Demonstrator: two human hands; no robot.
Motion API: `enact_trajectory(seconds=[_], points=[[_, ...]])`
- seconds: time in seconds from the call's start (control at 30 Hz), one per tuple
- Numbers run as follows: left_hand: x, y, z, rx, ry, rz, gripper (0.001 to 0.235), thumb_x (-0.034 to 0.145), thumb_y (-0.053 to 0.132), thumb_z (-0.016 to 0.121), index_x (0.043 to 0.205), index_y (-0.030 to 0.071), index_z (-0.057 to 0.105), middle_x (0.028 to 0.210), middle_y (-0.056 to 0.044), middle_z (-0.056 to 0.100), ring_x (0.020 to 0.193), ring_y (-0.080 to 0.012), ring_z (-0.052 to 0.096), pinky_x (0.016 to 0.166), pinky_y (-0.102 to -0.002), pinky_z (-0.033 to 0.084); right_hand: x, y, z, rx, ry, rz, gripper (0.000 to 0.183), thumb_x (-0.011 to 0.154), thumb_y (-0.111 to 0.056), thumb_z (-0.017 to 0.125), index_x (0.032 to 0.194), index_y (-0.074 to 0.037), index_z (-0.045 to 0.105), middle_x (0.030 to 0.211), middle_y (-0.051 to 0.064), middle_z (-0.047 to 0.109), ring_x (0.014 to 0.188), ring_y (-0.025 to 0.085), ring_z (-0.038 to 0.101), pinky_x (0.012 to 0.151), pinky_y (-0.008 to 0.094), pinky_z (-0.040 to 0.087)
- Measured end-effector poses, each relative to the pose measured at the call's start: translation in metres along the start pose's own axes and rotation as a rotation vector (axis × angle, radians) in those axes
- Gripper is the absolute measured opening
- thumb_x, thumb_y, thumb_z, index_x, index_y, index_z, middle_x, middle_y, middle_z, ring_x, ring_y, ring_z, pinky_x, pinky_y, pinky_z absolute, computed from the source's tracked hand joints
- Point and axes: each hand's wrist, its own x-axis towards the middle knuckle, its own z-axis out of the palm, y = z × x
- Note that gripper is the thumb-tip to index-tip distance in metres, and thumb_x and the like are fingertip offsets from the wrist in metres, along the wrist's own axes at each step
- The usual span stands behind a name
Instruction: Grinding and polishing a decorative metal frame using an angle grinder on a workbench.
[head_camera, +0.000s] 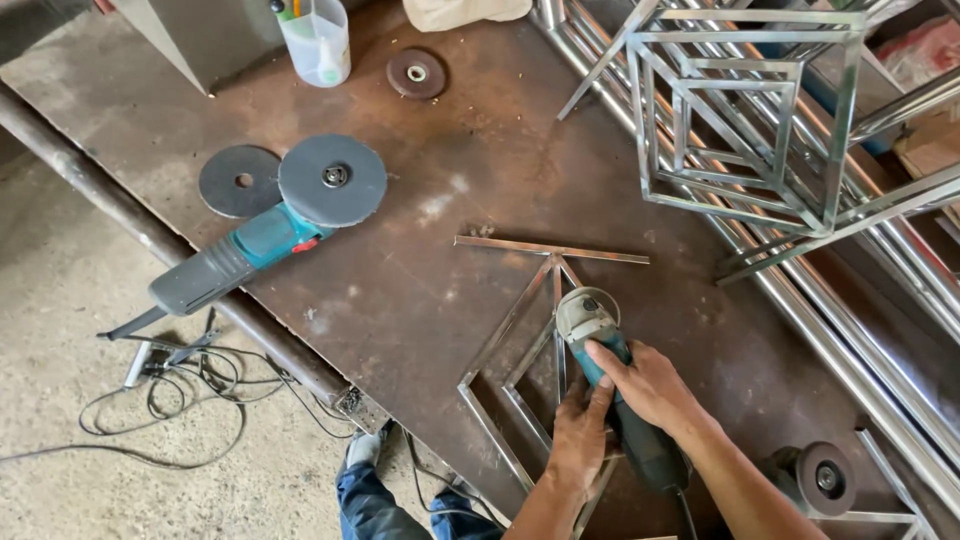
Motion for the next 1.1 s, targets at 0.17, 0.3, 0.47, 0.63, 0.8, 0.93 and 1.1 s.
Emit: enact_trajectory(seconds=[0.17, 0.3, 0.47, 0.63, 0.8, 0.93, 1.1], points=[[0.013, -0.016, -0.008, -0.035, -0.013, 0.087, 0.072, 0.098, 0.048, 0.066, 0.154, 0.006, 0.046, 0.118, -0.012, 0.073, 0.079, -0.0168, 0.071, 0.06, -0.032, 0.058, 0.005, -0.004, 0.001, -0.014, 0.004, 0.06, 0.08, 0.081, -0.073, 0.058, 0.1, 0.004, 0.073, 0.092, 0.022, 0.079, 0.093, 0.036, 0.078, 0.083, 0.044, 0.057], [0.009, -0.001, -0.003, -0.046, 0.021, 0.057, 0.072, 0.094, 0.047, 0.066, 0.15, 0.008, 0.045, 0.114, -0.012, 0.072, 0.077, -0.0206, 0.066, 0.058, -0.033, 0.055, 0.008, -0.008, 0.001, -0.041, 0.026, -0.029, 0.077, 0.08, -0.072, 0.058, 0.104, -0.001, 0.075, 0.092, 0.021, 0.076, 0.093, 0.037, 0.074, 0.081, 0.045, 0.055], [0.022, -0.018, -0.005, -0.128, -0.055, 0.192, 0.07, 0.098, 0.041, 0.067, 0.155, 0.007, 0.043, 0.123, -0.01, 0.07, 0.095, -0.017, 0.067, 0.07, -0.029, 0.058, 0.01, -0.012, 0.0, -0.046, 0.046, 0.023, 0.078, 0.081, -0.071, 0.059, 0.101, 0.003, 0.072, 0.092, 0.025, 0.077, 0.093, 0.037, 0.076, 0.081, 0.045, 0.056], [-0.001, 0.005, 0.005, -0.107, -0.036, 0.233, 0.07, 0.101, 0.04, 0.067, 0.157, 0.006, 0.041, 0.13, -0.011, 0.07, 0.107, -0.0159, 0.07, 0.079, -0.029, 0.06, 0.009, -0.011, -0.002, -0.044, 0.048, 0.088, 0.078, 0.083, -0.071, 0.059, 0.099, 0.004, 0.074, 0.092, 0.026, 0.077, 0.093, 0.038, 0.076, 0.081, 0.046, 0.056], [0.003, 0.002, 0.005, 0.045, 0.068, 0.117, 0.07, 0.1, 0.046, 0.062, 0.154, 0.006, 0.044, 0.12, -0.015, 0.071, 0.094, -0.0197, 0.065, 0.07, -0.033, 0.058, 0.009, -0.009, -0.003, -0.067, 0.016, 0.077, 0.078, 0.081, -0.072, 0.058, 0.104, 0.001, 0.074, 0.093, 0.024, 0.078, 0.094, 0.037, 0.075, 0.082, 0.046, 0.056], [-0.009, 0.011, 0.011, 0.027, 0.064, 0.119, 0.07, 0.099, 0.047, 0.062, 0.152, 0.005, 0.044, 0.115, -0.012, 0.072, 0.089, -0.0169, 0.068, 0.067, -0.032, 0.059, 0.005, -0.014, -0.006, -0.037, -0.016, 0.108, 0.079, 0.082, -0.072, 0.057, 0.104, 0.002, 0.073, 0.096, 0.023, 0.073, 0.093, 0.038, 0.073, 0.079, 0.048, 0.059], [-0.006, 0.004, 0.011, 0.034, 0.088, 0.14, 0.067, 0.098, 0.047, 0.062, 0.149, 0.004, 0.052, 0.104, -0.011, 0.071, 0.078, -0.0152, 0.063, 0.064, -0.033, 0.054, 0.011, -0.007, -0.004, -0.081, 0.01, 0.11, 0.082, 0.082, -0.073, 0.058, 0.104, 0.004, 0.073, 0.096, 0.028, 0.078, 0.095, 0.04, 0.078, 0.083, 0.049, 0.058]])
